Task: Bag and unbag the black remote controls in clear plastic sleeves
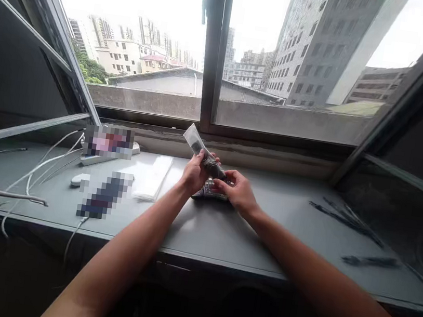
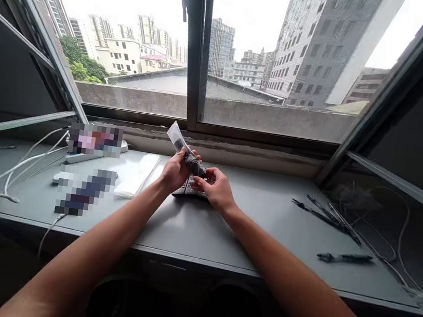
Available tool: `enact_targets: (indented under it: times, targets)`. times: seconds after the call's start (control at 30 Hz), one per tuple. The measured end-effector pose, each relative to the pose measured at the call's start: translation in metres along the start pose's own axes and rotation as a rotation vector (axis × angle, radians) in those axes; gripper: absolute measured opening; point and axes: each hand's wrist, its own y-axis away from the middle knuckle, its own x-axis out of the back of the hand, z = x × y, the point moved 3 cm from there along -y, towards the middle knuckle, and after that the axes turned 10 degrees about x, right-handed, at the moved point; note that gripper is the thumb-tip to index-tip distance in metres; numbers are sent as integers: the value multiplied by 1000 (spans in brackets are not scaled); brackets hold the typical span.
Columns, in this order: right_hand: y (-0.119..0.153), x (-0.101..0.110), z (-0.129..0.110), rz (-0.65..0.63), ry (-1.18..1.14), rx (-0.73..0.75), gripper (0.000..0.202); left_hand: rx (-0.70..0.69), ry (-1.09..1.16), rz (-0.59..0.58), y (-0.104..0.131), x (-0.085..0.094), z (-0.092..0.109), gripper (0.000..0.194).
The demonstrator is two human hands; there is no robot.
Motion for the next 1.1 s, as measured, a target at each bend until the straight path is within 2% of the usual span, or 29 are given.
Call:
enact_targets:
  times: [0.13, 0.27, 0.4, 0.57, 0.73, 0.93, 1.1]
  targets:
    - [-4, -4, -6, -103, -19, 32, 52, -9, 78, 88, -3, 3, 15, 21]
    - [-7, 0, -4, -110, 54, 64, 49, 6, 82, 81, -1, 2, 17, 18]
    - [-9, 8, -3, -52, 151, 93, 50, 90, -10, -8, 5, -5, 3, 15]
    - [-10, 17, -5, 117, 325, 196, 53, 154, -109, -107, 13, -14, -13, 14]
    - [-9, 22, -7, 173, 429, 288, 51, 179, -157, -176, 16, -17, -14, 14]
    - [-10, 21, -13, 108, 507, 337, 41, 217, -78, -50, 13, -14, -1, 23]
    - [-5, 16, -24, 24, 602, 570, 20, 143, 138, 99, 7, -6, 8, 16]
